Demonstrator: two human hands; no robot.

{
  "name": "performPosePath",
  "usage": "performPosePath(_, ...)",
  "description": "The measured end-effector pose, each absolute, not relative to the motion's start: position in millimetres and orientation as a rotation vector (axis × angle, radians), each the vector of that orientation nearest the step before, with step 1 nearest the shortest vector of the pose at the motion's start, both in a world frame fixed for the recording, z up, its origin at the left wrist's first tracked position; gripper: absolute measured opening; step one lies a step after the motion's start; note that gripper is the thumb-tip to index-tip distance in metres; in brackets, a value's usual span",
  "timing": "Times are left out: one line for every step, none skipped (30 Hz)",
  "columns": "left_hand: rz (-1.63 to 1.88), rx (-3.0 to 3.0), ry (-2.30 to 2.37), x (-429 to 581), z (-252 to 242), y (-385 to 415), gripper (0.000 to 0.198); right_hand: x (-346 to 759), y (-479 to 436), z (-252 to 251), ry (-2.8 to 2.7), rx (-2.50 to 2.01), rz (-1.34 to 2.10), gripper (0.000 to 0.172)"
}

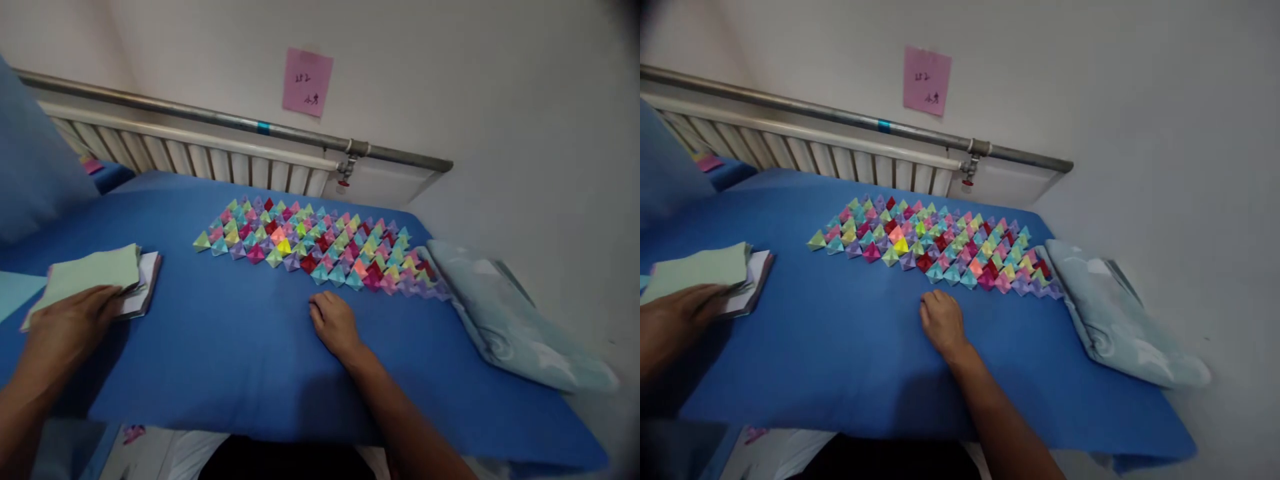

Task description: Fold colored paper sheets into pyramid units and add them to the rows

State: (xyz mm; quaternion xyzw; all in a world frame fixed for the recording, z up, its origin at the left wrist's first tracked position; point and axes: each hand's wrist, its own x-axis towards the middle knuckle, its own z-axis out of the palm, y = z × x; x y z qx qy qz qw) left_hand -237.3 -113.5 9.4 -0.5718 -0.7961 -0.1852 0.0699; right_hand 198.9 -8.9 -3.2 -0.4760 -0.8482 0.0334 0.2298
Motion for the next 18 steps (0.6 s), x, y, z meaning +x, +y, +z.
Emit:
performPosePath(-0.542, -1.704, -2.385, -232, 14, -117, 0.041, 199, -10, -2, -2.343, -1.277, 0.104, 0.019)
performPosePath(-0.543, -1.717, -2.390, -226, 19, -121, 0.040, 200, -10, -1, -2.350, -1.247, 0.116, 0.020)
performPosePath(-0.542, -1.731, -2.406, -221, 23, -122, 0.039, 201, -10, -1, -2.346, -1.231, 0.115, 0.021)
performPosePath(-0.562, -1.742, -2.403, -217, 25, -123, 0.038, 202, -9, -1, -2.353, -1.204, 0.114, 0.022)
performPosePath(-0.588, -1.758, -2.393, -216, 25, -122, 0.037, 202, -6, -2, -2.356, -1.198, 0.115, 0.022)
performPosePath(-0.595, -1.694, -2.392, -217, 23, -121, 0.037, 203, -4, -3, -2.357, -1.188, 0.118, 0.022)
performPosePath(-0.584, -1.671, -2.390, -218, 21, -119, 0.036, 203, -1, -5, -2.359, -1.176, 0.126, 0.023)
performPosePath(-0.578, -1.662, -2.381, -221, 17, -118, 0.035, 203, 1, -6, -2.359, -1.163, 0.134, 0.023)
performPosePath(-0.580, -1.651, -2.370, -223, 14, -118, 0.034, 202, 2, -6, -2.359, -1.150, 0.139, 0.024)
performPosePath(-0.586, -1.644, -2.359, -225, 11, -119, 0.033, 202, 2, -7, -2.354, -1.141, 0.135, 0.024)
performPosePath(-0.597, -1.641, -2.345, -226, 8, -120, 0.032, 202, 2, -7, -2.351, -1.136, 0.130, 0.025)
performPosePath(-0.612, -1.640, -2.329, -227, 6, -122, 0.031, 202, 1, -6, -2.349, -1.135, 0.124, 0.025)
performPosePath(-0.626, -1.644, -2.315, -226, 5, -125, 0.031, 202, 1, -6, -2.346, -1.138, 0.120, 0.025)
performPosePath(-0.639, -1.650, -2.303, -225, 5, -129, 0.030, 202, 0, -6, -2.345, -1.141, 0.118, 0.025)
performPosePath(-0.654, -1.655, -2.287, -222, 5, -133, 0.030, 202, 0, -5, -2.346, -1.142, 0.121, 0.026)
performPosePath(-0.676, -1.656, -2.259, -218, 5, -137, 0.029, 201, 0, -5, -2.346, -1.143, 0.123, 0.026)
performPosePath(-0.706, -1.655, -2.219, -211, 5, -142, 0.029, 201, 0, -5, -2.348, -1.144, 0.126, 0.025)
performPosePath(-0.750, -1.657, -2.156, -202, 6, -147, 0.027, 201, 0, -5, -2.351, -1.148, 0.124, 0.025)
